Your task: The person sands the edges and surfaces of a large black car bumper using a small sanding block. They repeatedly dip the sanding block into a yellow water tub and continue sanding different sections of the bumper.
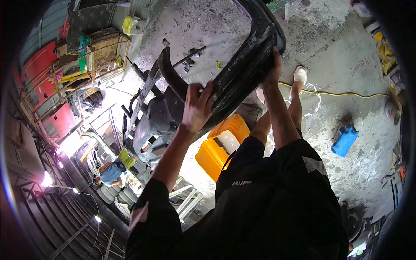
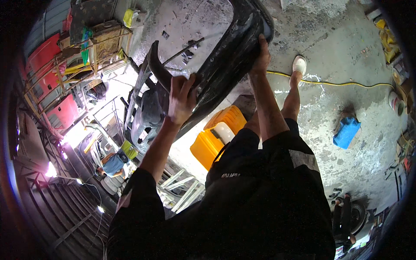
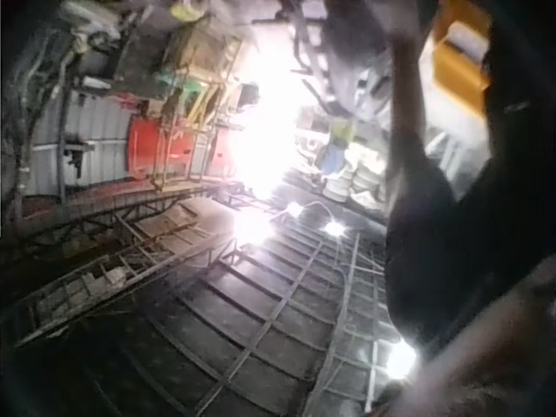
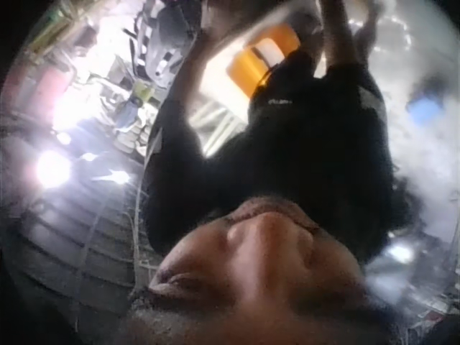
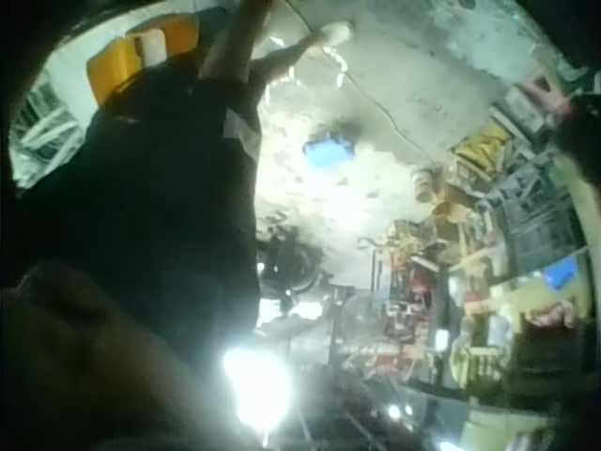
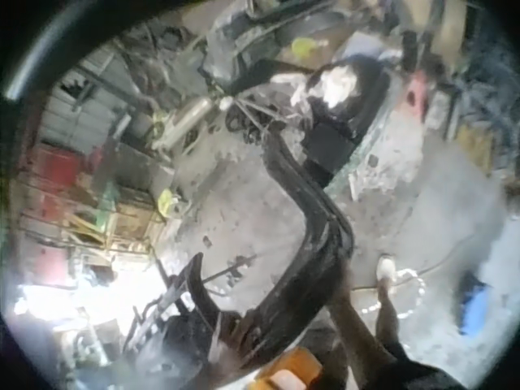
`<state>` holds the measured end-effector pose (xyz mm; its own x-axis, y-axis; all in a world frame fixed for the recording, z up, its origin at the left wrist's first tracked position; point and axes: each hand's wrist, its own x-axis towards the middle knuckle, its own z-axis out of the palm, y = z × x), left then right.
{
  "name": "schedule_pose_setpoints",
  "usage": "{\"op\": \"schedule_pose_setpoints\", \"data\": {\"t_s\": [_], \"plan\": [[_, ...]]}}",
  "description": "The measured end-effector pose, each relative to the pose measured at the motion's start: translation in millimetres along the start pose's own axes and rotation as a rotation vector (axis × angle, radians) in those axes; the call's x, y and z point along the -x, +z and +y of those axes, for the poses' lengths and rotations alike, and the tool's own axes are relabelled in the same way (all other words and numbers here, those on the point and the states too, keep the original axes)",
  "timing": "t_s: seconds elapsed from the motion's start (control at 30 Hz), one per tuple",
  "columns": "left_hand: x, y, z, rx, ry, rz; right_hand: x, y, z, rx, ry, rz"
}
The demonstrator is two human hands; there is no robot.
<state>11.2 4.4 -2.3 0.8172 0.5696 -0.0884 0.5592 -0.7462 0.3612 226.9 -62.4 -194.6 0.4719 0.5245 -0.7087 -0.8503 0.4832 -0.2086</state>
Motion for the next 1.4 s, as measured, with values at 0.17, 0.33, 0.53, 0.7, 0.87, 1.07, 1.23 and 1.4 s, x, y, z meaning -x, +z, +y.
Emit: {"op": "schedule_pose_setpoints", "data": {"t_s": [0.17, 0.33, 0.53, 0.7, 0.87, 1.07, 1.23, 1.4], "plan": [[-138, 40, 26, 0.143, 0.144, 0.279, -18, -26, 20, -0.016, 0.056, -0.04], [-80, -21, 2, 0.37, -0.236, 0.371, -7, -19, -4, 0.003, -0.024, -0.038], [-4, -44, 15, 0.116, -0.055, 0.102, 9, -2, 0, 0.071, -0.01, 0.054], [-28, 2, 13, 0.1, -0.024, -0.02, -1, -4, 1, 0.041, -0.032, 0.033], [-68, 29, 31, 0.094, -0.016, 0.039, -5, -17, -1, 0.078, -0.016, 0.039], [-62, 24, 32, 0.001, -0.005, 0.058, -14, -15, 0, 0.087, -0.032, 0.054], [-143, 52, 49, 0.071, 0.052, 0.134, -11, -10, 8, 0.055, -0.053, 0.101], [-51, 21, 22, 0.0, -0.023, 0.065, -8, 2, -3, 0.091, -0.055, 0.133]]}}
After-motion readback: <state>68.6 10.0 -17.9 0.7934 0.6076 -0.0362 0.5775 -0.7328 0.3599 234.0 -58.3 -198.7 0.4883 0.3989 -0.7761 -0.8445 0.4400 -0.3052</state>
